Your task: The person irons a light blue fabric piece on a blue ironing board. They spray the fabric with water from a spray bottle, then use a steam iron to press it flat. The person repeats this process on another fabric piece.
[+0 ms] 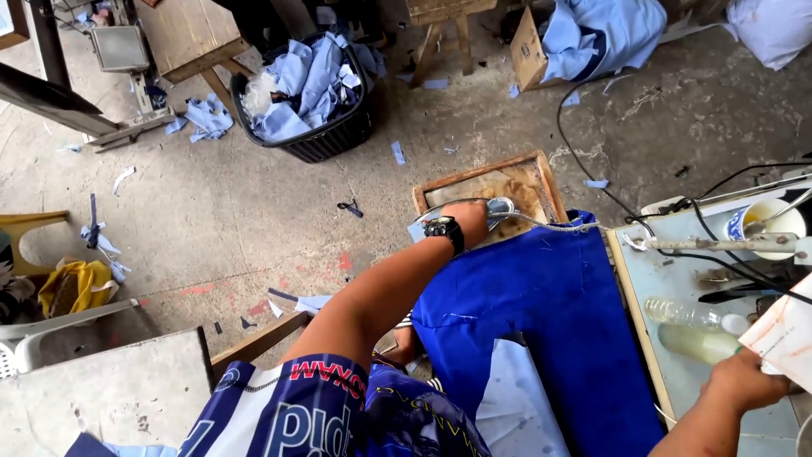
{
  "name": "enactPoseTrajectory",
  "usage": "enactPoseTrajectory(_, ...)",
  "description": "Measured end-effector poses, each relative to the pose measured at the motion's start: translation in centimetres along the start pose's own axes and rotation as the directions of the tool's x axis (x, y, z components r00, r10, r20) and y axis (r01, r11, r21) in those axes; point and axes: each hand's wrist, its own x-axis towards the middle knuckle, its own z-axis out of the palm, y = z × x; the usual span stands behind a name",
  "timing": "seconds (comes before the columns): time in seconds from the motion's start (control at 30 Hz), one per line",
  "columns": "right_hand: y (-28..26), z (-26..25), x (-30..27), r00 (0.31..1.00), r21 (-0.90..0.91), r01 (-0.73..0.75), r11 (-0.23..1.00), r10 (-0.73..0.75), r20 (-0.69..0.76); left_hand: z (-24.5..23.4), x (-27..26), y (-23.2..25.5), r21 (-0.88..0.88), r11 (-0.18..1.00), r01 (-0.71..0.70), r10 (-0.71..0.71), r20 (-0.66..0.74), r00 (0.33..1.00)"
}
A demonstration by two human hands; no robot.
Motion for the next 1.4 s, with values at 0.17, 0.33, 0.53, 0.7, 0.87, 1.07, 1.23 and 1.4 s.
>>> enactPoseTrajectory(0.17, -3.0, -1.2, -0.8, 0.949, -0.089, -0.296, 0.951, 0.304, 0.086, 1.1, 1.8, -1.1, -0.078, 0.996, 0.04, -0.038, 0.024, 0.999)
enactPoseTrajectory(0.33, -3.6, -3.9, -3.6, 0.959, 0.022, -0.116, 0.993, 0.106, 0.261, 1.4, 3.1, -1.7, -0.157, 0.986, 0.053, -0.048, 0.037, 0.998)
enactPoseTrajectory(0.53, -7.4, -10.8, -12.5, 0.928, -0.396, -0.34, 0.853, 0.372, 0.005, 0.8, 0.8, 0.4, -0.165, 0.986, -0.002, 0.002, -0.001, 1.0)
enactPoseTrajectory(0.7, 0.8, -13.8, -20.2, 0.971, -0.085, -0.169, 0.982, 0.181, 0.159, 0.5, -5.1, 4.9, -0.225, 0.973, -0.051, 0.025, -0.115, 0.993)
enactPoseTrajectory(0.87, -4.6, -16.3, -25.8, 0.841, 0.133, -0.325, 0.936, 0.222, 0.494, 3.3, -14.4, 9.7, -0.385, 0.918, -0.095, 0.012, -0.212, 0.977)
enactPoseTrajectory(1.07, -13.2, -19.2, -24.3, 0.661, 0.35, -0.386, 0.854, -0.009, 0.75, 10.7, -22.0, 12.6, -0.482, 0.874, -0.068, -0.011, -0.158, 0.987)
enactPoseTrajectory(1.23, -14.8, -21.2, -22.5, 0.423, 0.209, -0.498, 0.842, 0.025, 0.906, 16.7, -26.9, 15.2, -0.462, 0.887, -0.007, -0.025, -0.062, 0.998)
enactPoseTrajectory(1.4, -14.0, -23.1, -22.3, 0.296, 0.062, -0.723, 0.688, 0.228, 0.927, 22.8, -29.4, 16.5, -0.426, 0.899, -0.103, 0.091, -0.049, 0.995)
